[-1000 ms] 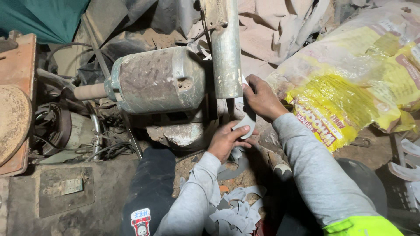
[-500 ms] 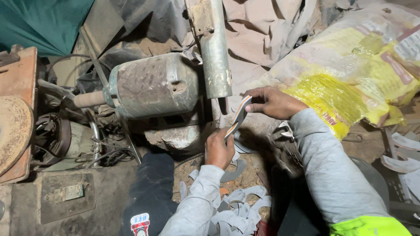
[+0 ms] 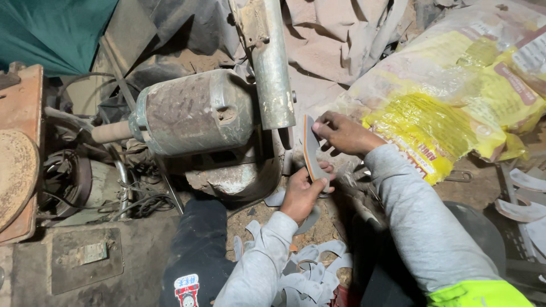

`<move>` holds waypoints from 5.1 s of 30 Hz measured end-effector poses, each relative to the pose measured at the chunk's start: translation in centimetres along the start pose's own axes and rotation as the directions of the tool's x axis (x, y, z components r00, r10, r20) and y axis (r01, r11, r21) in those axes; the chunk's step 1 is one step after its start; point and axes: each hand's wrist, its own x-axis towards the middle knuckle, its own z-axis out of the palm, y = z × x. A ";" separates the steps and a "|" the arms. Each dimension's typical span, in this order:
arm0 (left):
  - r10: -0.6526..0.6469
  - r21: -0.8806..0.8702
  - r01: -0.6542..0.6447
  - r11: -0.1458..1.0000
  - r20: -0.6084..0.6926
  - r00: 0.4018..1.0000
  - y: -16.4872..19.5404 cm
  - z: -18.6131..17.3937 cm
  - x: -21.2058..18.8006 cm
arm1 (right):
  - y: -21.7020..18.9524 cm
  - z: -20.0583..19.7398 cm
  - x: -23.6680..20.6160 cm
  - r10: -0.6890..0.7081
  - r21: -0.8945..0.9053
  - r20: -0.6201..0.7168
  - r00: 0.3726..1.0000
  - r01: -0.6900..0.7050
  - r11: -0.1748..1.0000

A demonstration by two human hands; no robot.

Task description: The person uses a bench grinder to smooth the edges of curved shoe sole pieces. They hold each piece with both hands and press it against the rotating wheel, flipping it to work different sides. Finished pieces are placed on the floor beside them.

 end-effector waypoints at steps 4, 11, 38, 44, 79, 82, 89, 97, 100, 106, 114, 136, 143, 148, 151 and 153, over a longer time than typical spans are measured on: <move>-0.027 -0.142 0.034 0.989 0.048 0.998 1.1 0.2 0.7 | -0.1 0.7 1.1 -0.142 -0.006 0.017 0.990 0.142 0.990; -0.010 -0.270 0.036 0.962 0.097 0.995 2.2 0.3 1.8 | -0.1 1.3 3.2 -0.305 -0.135 -0.068 0.950 0.294 0.946; 0.031 0.598 0.112 0.793 -0.224 0.974 -0.1 0.9 -3.3 | 0.2 -0.3 0.4 0.027 -0.402 0.243 0.970 0.075 0.913; 0.100 0.683 0.070 0.727 -0.207 0.973 -0.8 0.6 -3.2 | -0.3 -1.0 -0.9 -0.001 -0.325 0.243 0.970 0.082 0.942; -0.068 0.539 0.179 0.823 -0.220 0.973 -0.2 0.9 -3.1 | -1.3 -2.2 -1.4 -0.088 -0.363 0.299 0.950 0.199 0.910; 0.190 0.799 0.113 0.590 -0.274 0.943 0.8 -0.3 -4.0 | -1.0 -3.0 -2.3 0.013 -0.391 0.289 0.957 0.106 0.914; 0.406 0.843 -0.137 0.520 -0.103 0.908 4.0 0.2 -3.7 | -0.7 -5.1 -3.0 0.008 -0.441 0.097 0.995 0.036 0.897; 0.381 0.785 -0.041 0.618 -0.253 0.889 3.7 1.1 -2.2 | 1.4 -0.6 -2.4 -0.058 -0.419 0.478 0.877 0.285 0.862; 0.250 0.588 0.028 0.808 -0.386 0.888 2.7 0.9 -1.7 | 1.5 -0.8 -2.0 -0.094 -0.291 0.485 0.869 0.263 0.920; 0.022 0.243 0.028 0.970 -0.203 0.979 1.2 0.2 -0.8 | 1.0 -1.9 -0.8 -0.239 -0.200 0.319 0.917 0.311 0.929; -0.109 0.100 0.103 0.990 0.053 0.993 -1.7 3.4 1.0 | -0.1 -0.8 1.3 -0.294 -0.080 0.143 0.945 0.307 0.948; -0.035 0.094 0.034 0.995 0.012 0.999 -1.1 2.9 3.1 | -0.9 -0.6 4.3 -0.275 -0.258 0.091 0.957 0.290 0.922; 0.172 0.841 0.171 0.513 -0.296 0.939 -2.3 2.6 -1.8 | -0.9 -3.1 0.3 -0.066 -0.398 0.358 0.931 0.217 0.891; 0.265 0.864 0.099 0.494 -0.258 0.929 -1.1 1.7 -2.0 | -0.4 -4.1 -1.4 -0.196 -0.363 0.242 0.950 0.276 0.890; 0.148 0.684 0.107 0.722 -0.304 0.941 -0.4 2.7 -1.4 | -0.5 -3.9 -1.7 -0.156 -0.395 0.095 0.983 0.181 0.901; 0.153 0.640 0.068 0.765 -0.283 0.947 -0.3 3.3 -1.0 | -0.7 -3.3 -1.6 -0.115 -0.443 0.014 0.993 0.109 0.890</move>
